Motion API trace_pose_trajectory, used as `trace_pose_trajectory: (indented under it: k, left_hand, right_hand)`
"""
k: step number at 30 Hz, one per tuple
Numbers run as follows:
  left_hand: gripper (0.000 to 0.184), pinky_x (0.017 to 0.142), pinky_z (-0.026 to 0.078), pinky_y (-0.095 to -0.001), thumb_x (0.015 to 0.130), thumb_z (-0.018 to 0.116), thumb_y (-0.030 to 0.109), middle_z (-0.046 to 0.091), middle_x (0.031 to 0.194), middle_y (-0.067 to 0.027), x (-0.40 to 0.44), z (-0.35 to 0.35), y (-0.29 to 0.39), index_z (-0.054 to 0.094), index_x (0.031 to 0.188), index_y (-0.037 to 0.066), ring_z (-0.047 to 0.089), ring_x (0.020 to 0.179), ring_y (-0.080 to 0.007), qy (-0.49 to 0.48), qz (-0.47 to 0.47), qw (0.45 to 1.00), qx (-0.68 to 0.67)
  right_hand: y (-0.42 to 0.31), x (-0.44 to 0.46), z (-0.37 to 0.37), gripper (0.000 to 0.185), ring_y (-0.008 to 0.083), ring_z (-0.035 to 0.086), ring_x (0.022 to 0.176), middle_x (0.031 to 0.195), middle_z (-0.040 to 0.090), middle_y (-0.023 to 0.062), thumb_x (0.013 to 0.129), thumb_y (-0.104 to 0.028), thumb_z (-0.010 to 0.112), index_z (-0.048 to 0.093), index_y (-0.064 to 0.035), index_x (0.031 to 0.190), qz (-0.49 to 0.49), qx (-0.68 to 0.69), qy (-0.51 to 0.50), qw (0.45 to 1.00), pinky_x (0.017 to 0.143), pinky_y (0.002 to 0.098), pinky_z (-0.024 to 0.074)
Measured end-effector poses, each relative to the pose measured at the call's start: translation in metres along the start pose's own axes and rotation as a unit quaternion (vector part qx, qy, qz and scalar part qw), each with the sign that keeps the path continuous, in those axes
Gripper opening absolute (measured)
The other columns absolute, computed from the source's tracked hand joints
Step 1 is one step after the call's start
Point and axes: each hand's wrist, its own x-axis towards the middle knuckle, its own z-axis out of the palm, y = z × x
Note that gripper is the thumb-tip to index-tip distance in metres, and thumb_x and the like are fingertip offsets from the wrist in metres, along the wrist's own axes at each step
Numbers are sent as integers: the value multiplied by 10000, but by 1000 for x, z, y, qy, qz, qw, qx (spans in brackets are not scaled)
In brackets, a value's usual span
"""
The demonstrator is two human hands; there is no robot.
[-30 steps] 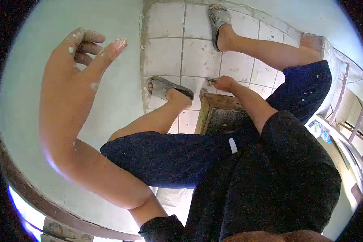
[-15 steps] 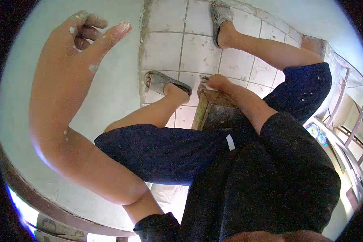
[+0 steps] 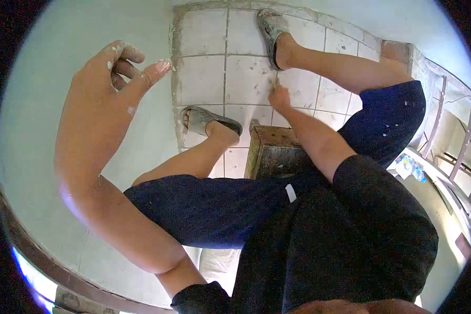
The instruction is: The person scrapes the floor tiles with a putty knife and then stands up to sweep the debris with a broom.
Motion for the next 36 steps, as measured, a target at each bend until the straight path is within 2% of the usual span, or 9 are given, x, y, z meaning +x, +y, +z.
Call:
trace_pose_trajectory:
  k: [2,5,7,12,14,20,27,30,36]
  left_hand:
    - [416,722,453,-305,820,745,382,596,843,-74,1,4,0,634,983,17,536,787,-169,-19,-10,1000,-10]
    - [420,710,455,-310,824,739,386,601,839,-87,7,10,-4,634,986,12,548,791,-172,-9,23,1000,8]
    - [452,586,434,-330,815,740,347,576,719,-115,10,11,-2,623,982,-56,511,615,-180,-20,31,999,-10]
    - [421,674,455,-320,835,726,385,593,788,-90,21,9,4,630,973,-1,546,730,-178,-44,2,999,22]
    - [423,667,453,-322,836,725,388,587,779,-88,25,7,6,628,968,-2,540,721,-177,-25,12,999,18]
    - [419,652,447,-319,836,725,384,575,762,-76,32,8,3,628,967,-2,521,704,-162,-66,7,998,19]
    - [433,639,446,-325,847,713,392,586,756,-89,38,11,-4,626,978,-11,530,687,-168,-56,6,998,26]
    - [438,648,453,-334,851,705,402,598,765,-99,41,7,-5,626,975,-10,542,689,-182,-59,-3,998,36]
    - [445,674,465,-356,852,700,414,610,788,-120,37,17,-13,622,976,-6,558,702,-214,-82,-5,996,36]
  right_hand:
    - [12,12,2,293,456,624,765,792,631,279,899,-215,521,627,47,823,6,28,37,999,732,543,495]
    - [35,2,15,269,437,619,766,818,638,265,884,-206,524,635,39,875,-172,-127,-11,977,712,536,496]
    - [35,-22,22,258,439,633,819,874,645,276,879,-190,524,641,36,925,-110,-58,-19,992,760,543,499]
    - [2,-10,10,278,461,624,915,963,636,304,883,-197,532,631,56,946,25,63,-29,997,832,538,492]
    - [-15,-12,-14,303,470,623,900,941,632,318,886,-207,539,620,79,941,21,32,-82,996,822,534,498]
    - [-17,4,5,322,461,644,821,834,640,308,899,-240,534,622,70,898,-39,17,-25,999,759,527,524]
    - [-55,-22,-30,236,429,650,848,844,655,282,863,-184,549,626,30,928,-37,5,-74,997,799,519,518]
    - [-19,-3,35,203,417,654,843,834,662,260,849,-165,549,635,-3,935,-63,-26,-40,997,785,510,521]
    - [-79,51,-15,213,363,669,888,945,653,252,839,-141,538,654,-18,969,-67,-82,-122,987,791,487,541]
